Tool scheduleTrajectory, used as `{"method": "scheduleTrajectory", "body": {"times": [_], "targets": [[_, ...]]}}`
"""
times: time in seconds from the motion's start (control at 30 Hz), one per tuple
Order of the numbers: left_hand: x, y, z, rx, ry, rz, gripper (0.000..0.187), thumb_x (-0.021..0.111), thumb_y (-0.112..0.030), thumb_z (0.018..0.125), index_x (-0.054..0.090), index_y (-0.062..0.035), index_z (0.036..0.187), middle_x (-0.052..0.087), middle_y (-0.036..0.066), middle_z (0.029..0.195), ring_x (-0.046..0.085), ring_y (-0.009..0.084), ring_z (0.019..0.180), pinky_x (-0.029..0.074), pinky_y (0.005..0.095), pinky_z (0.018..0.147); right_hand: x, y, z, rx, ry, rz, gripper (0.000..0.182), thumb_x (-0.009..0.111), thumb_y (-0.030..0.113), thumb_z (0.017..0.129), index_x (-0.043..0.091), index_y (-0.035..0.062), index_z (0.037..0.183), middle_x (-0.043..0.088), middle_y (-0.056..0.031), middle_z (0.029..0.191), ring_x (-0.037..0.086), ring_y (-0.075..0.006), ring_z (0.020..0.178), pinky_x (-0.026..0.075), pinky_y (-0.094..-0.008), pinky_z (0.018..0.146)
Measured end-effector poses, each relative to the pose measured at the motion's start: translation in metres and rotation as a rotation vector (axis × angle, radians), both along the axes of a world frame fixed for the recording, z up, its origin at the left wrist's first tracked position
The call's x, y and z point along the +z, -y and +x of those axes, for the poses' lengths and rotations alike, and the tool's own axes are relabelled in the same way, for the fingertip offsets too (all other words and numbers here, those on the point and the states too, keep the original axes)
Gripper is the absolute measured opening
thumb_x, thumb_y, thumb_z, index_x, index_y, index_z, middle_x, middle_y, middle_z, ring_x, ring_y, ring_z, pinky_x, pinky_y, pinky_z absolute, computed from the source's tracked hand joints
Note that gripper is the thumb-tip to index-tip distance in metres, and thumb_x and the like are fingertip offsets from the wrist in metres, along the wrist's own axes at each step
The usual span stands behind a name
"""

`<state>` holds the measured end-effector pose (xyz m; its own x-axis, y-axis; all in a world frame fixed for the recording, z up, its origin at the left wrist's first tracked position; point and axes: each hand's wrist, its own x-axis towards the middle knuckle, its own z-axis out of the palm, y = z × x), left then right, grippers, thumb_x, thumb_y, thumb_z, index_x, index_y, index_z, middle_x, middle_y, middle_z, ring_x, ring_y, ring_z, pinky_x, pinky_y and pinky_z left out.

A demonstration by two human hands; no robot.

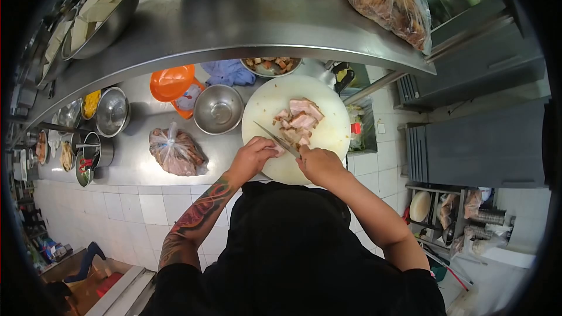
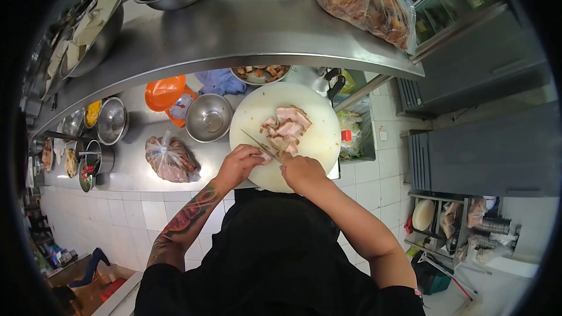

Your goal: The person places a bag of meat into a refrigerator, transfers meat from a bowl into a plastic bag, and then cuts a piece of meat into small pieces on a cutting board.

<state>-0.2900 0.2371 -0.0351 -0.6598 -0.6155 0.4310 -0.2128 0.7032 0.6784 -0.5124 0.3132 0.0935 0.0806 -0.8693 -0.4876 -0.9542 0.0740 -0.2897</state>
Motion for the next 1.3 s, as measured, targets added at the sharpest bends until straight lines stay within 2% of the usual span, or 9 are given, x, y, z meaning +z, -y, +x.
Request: {"method": "scheduleTrajectory", "body": {"times": [0.1, 0.23, 0.47, 0.67, 0.87, 1.03, 1.13, 1.23, 1.3], "targets": [[-0.005, -0.001, 0.001, 0.008, -0.01, 0.005, 0.021, 0.079, 0.001, 0.081, 0.079, -0.0099, 0.099, 0.072, 0.005, 0.111, 0.069, 0.0283, 0.107, 0.059, 0.0396, 0.089, 0.034, -0.013, 0.005, 0.013, -0.037, 0.111, 0.031, 0.052, 0.026, 0.106, 0.06, -0.0026, 0.116, 0.075, -0.0255, 0.095, 0.075, -0.0418, 0.092, 0.058, -0.0533, 0.083], [-0.008, 0.0, 0.003, 0.025, -0.035, -0.012, 0.023, 0.078, 0.002, 0.08, 0.08, -0.01, 0.099, 0.071, 0.005, 0.109, 0.068, 0.0279, 0.105, 0.059, 0.0396, 0.089, -0.022, -0.007, 0.009, -0.047, -0.009, 0.039, 0.028, 0.054, 0.027, 0.107, 0.061, 0.0006, 0.115, 0.075, -0.0226, 0.095, 0.075, -0.0426, 0.092, 0.058, -0.0534, 0.085], [-0.001, 0.003, 0.007, 0.017, 0.032, -0.009, 0.023, 0.077, 0.004, 0.079, 0.08, -0.0097, 0.098, 0.071, 0.004, 0.106, 0.069, 0.027, 0.103, 0.059, 0.0382, 0.087, 0.024, 0.003, 0.005, 0.01, 0.003, 0.096, 0.032, 0.057, 0.03, 0.106, 0.061, -0.0005, 0.115, 0.075, -0.0245, 0.098, 0.074, -0.0414, 0.099, 0.058, -0.0533, 0.086], [-0.009, 0.002, 0.009, 0.063, -0.005, -0.022, 0.025, 0.076, 0.005, 0.078, 0.08, -0.0094, 0.098, 0.071, 0.004, 0.104, 0.069, 0.0268, 0.1, 0.06, 0.0378, 0.085, -0.017, 0.005, 0.019, -0.022, 0.006, 0.049, 0.034, 0.056, 0.029, 0.105, 0.061, -0.0013, 0.12, 0.075, -0.0248, 0.099, 0.075, -0.0414, 0.098, 0.057, -0.054, 0.087], [-0.005, 0.0, 0.011, 0.068, 0.033, -0.014, 0.025, 0.075, 0.005, 0.077, 0.079, -0.0093, 0.097, 0.072, 0.004, 0.103, 0.07, 0.0263, 0.098, 0.06, 0.0378, 0.085, 0.022, 0.006, 0.013, 0.015, 0.01, 0.102, 0.031, 0.057, 0.029, 0.105, 0.061, -0.0004, 0.114, 0.075, -0.0247, 0.099, 0.074, -0.0414, 0.096, 0.057, -0.0538, 0.087], [-0.012, 0.0, 0.014, 0.107, -0.016, -0.042, 0.026, 0.071, 0.006, 0.076, 0.078, -0.0076, 0.097, 0.072, 0.003, 0.104, 0.07, 0.0264, 0.099, 0.06, 0.0377, 0.084, -0.03, 0.011, 0.018, -0.025, 0.058, -0.004, 0.033, 0.058, 0.033, 0.105, 0.061, 0.002, 0.117, 0.075, -0.0236, 0.098, 0.074, -0.0429, 0.093, 0.057, -0.0538, 0.084], [-0.013, -0.002, 0.013, 0.097, -0.013, -0.032, 0.027, 0.072, 0.006, 0.076, 0.077, -0.0079, 0.099, 0.072, 0.003, 0.107, 0.07, 0.0267, 0.098, 0.06, 0.0386, 0.085, -0.034, 0.013, 0.007, -0.066, 0.12, -0.12, 0.034, 0.06, 0.035, 0.104, 0.061, 0.0029, 0.116, 0.075, -0.0229, 0.093, 0.073, -0.0436, 0.089, 0.057, -0.0542, 0.08], [0.005, -0.006, 0.007, 0.131, -0.081, -0.047, 0.024, 0.073, 0.005, 0.08, 0.077, -0.0081, 0.099, 0.073, 0.004, 0.107, 0.07, 0.0267, 0.098, 0.06, 0.0386, 0.084, -0.018, -0.009, -0.013, -0.102, 0.184, -0.133, 0.035, 0.063, 0.036, 0.103, 0.062, 0.0029, 0.115, 0.074, -0.0225, 0.089, 0.073, -0.044, 0.086, 0.057, -0.0545, 0.077], [0.041, 0.002, -0.008, 0.174, -0.158, -0.03, 0.022, 0.074, 0.005, 0.083, 0.076, -0.0069, 0.102, 0.073, 0.007, 0.107, 0.07, 0.0291, 0.099, 0.059, 0.0401, 0.085, -0.008, -0.018, -0.019, -0.114, 0.204, -0.107, 0.035, 0.063, 0.036, 0.103, 0.062, 0.0029, 0.114, 0.074, -0.0225, 0.088, 0.073, -0.0441, 0.085, 0.057, -0.0545, 0.077]]}}
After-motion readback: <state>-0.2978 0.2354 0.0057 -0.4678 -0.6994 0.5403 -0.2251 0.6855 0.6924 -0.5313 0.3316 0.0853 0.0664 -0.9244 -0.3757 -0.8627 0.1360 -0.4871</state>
